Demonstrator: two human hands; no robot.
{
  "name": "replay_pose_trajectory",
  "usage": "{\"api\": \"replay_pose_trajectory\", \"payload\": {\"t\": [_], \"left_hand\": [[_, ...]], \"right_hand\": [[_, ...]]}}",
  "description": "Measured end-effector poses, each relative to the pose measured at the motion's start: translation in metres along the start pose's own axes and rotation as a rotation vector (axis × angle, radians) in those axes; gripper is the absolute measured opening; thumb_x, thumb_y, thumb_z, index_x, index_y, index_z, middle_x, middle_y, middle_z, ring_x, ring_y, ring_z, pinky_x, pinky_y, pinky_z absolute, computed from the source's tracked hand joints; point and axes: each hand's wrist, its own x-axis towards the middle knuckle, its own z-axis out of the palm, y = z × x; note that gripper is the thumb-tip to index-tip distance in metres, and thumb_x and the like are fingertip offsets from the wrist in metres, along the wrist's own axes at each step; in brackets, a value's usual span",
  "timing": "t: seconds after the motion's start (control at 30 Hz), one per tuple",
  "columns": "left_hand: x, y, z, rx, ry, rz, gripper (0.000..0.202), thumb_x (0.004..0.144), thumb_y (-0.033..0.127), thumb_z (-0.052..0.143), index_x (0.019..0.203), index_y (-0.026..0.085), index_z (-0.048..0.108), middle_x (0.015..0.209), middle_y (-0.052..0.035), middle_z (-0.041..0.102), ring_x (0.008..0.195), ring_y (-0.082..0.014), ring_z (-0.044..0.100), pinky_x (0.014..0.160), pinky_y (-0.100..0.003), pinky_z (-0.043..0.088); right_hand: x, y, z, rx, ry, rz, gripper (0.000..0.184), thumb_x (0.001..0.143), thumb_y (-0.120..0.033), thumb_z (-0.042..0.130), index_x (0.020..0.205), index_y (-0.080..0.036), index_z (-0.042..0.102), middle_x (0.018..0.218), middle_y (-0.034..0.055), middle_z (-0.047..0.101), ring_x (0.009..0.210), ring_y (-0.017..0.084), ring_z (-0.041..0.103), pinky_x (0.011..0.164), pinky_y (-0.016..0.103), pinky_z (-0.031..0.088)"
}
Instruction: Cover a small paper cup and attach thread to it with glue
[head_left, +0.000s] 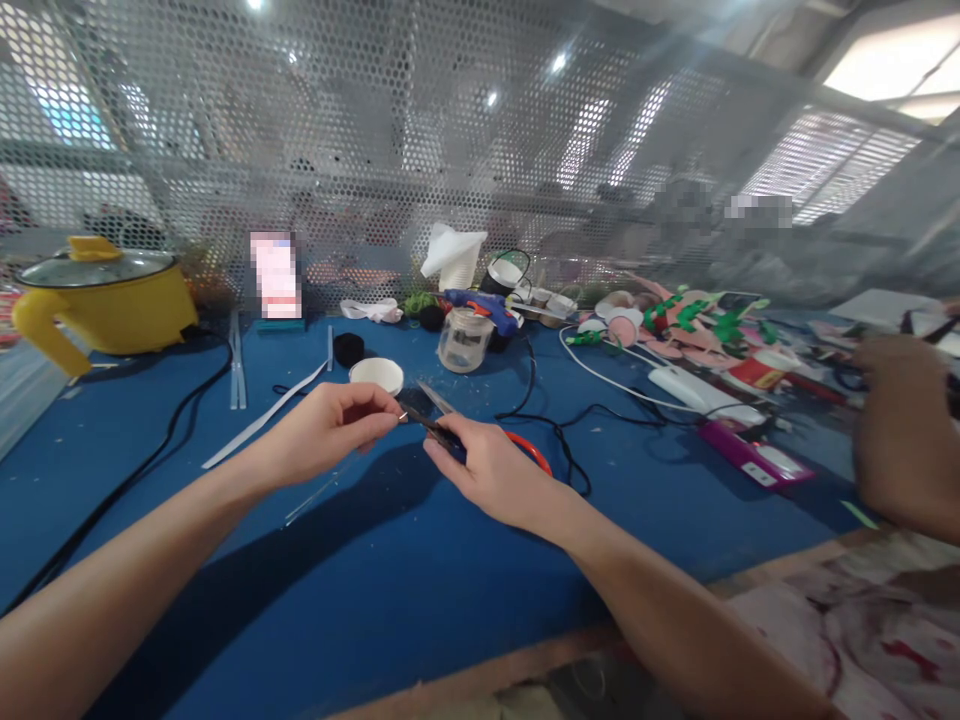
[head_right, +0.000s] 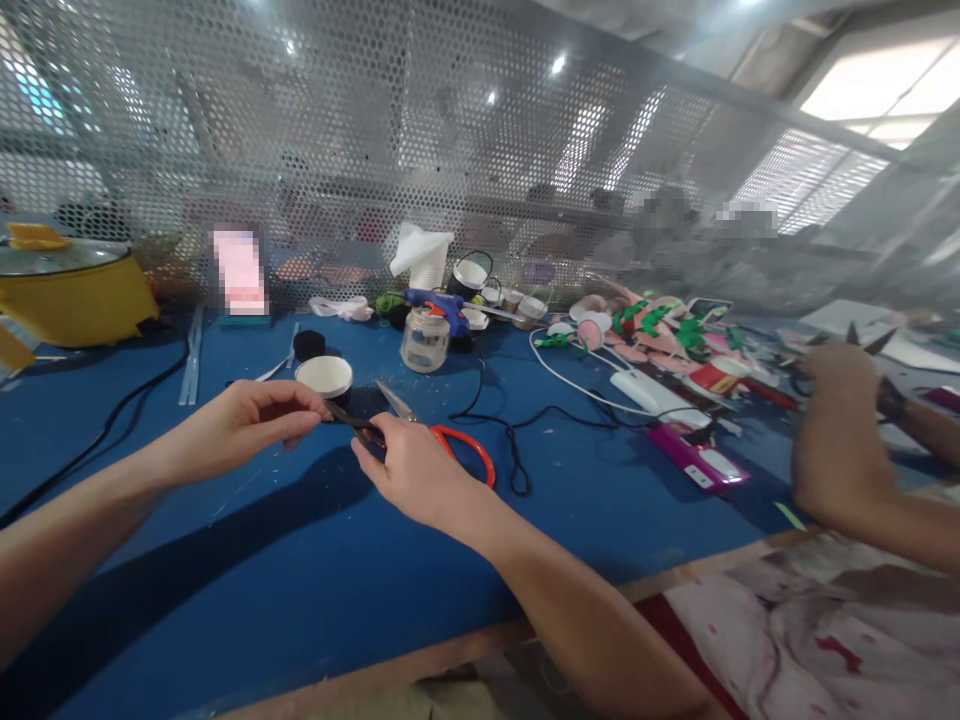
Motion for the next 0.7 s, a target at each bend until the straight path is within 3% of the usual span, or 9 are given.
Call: {"api": "replay_pose_trajectory", "payload": {"t": [0.33,0.7], "left_hand": [[-0.002,-0.002,-0.013,0.0,-0.102,-0.009,0.021,0.069,0.027,0.056,0.085,0.018,0.066,0.066,-0.0005,0.06,0.058,-0.0105,0.05,0.053,-0.019,0.04],[-0.002,-0.003,-0.016,-0.096,-0.213,-0.031,0.023,0.071,0.025,0.053,0.091,0.018,0.063,0.066,0.0005,0.056,0.058,-0.0087,0.048,0.056,-0.02,0.041]], "right_hand": [[0.0,0.001,-0.002,0.032,-0.041,-0.009,0.024,0.085,-0.033,0.036,0.083,-0.014,0.052,0.073,0.0047,0.058,0.06,0.013,0.051,0.055,0.026,0.036],[0.0,0.0,-0.003,0.048,-0.054,0.01,0.024,0.085,-0.031,0.036,0.087,-0.013,0.053,0.077,0.0071,0.059,0.066,0.015,0.054,0.059,0.027,0.038]]}}
